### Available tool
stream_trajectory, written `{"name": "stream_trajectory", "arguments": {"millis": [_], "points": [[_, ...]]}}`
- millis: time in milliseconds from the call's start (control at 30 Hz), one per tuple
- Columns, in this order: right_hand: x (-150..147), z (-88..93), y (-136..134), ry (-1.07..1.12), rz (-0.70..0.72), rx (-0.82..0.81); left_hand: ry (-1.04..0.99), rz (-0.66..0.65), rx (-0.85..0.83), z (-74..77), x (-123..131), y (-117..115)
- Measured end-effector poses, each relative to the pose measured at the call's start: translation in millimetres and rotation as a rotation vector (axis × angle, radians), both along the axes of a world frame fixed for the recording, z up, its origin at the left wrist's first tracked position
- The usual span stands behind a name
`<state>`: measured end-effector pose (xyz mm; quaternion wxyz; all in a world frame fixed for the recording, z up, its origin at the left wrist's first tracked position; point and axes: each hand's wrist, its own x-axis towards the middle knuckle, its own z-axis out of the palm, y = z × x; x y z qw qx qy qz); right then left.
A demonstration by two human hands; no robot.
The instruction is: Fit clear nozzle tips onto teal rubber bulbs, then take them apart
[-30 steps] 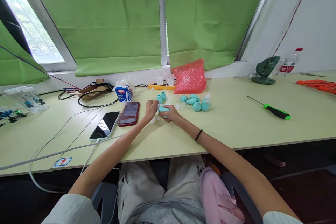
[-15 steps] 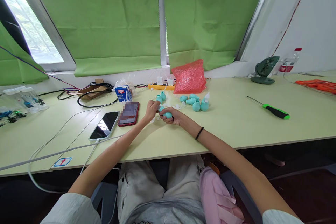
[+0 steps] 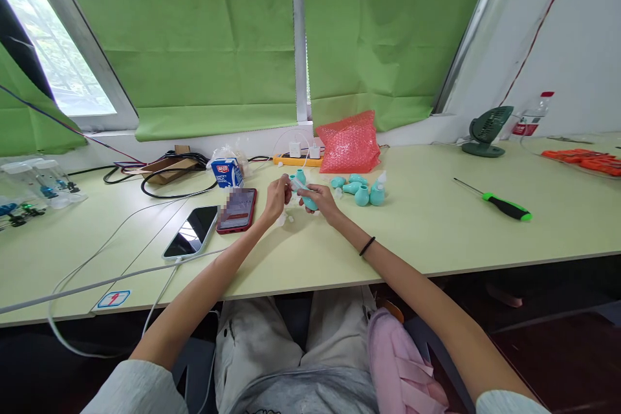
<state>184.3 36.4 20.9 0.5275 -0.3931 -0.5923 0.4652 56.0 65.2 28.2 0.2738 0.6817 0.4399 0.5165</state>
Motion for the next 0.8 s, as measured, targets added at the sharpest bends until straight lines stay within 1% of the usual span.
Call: {"name": "stream_trajectory", "arguments": {"millis": [67,133,200,300,367,433,533,700,800], "points": [[2.1,-1.8,3.2,-0.034,-0.176,0.103,0.065,0.041,0.073,1.5,-4.1,3.3],[3.5,-3.8,4.6,-0.088,-0.308,0.182,0.228,0.108,0.125,0.7,-7.7,6.8],[4.1,-5.6,4.4,-0.141,-0.394,0.247,0.434,0.131,0.179,-2.3,-9.3,9.2],[4.3,-7.1,2.7,-0.205,-0.470,0.321,0.709,0.070,0.299,-9.2,-7.9,9.7],[4.7,-7.7,2.0,-0.248,-0.494,0.351,0.847,0.026,0.334,-13.4,-6.2,8.6],[5.3,-8.6,2.1,-0.287,-0.503,0.370,0.949,-0.014,0.308,-16.4,-5.2,6.9],[5.8,-10.7,3.1,-0.317,-0.492,0.381,1.049,-0.064,0.250,-18.8,-5.4,4.7],[5.6,-13.7,5.0,-0.307,-0.426,0.379,1.099,-0.092,0.259,-19.8,-7.0,3.2],[6.2,-14.5,6.5,-0.321,-0.437,0.394,1.106,-0.091,0.242,-19.2,-7.6,4.0]]}}
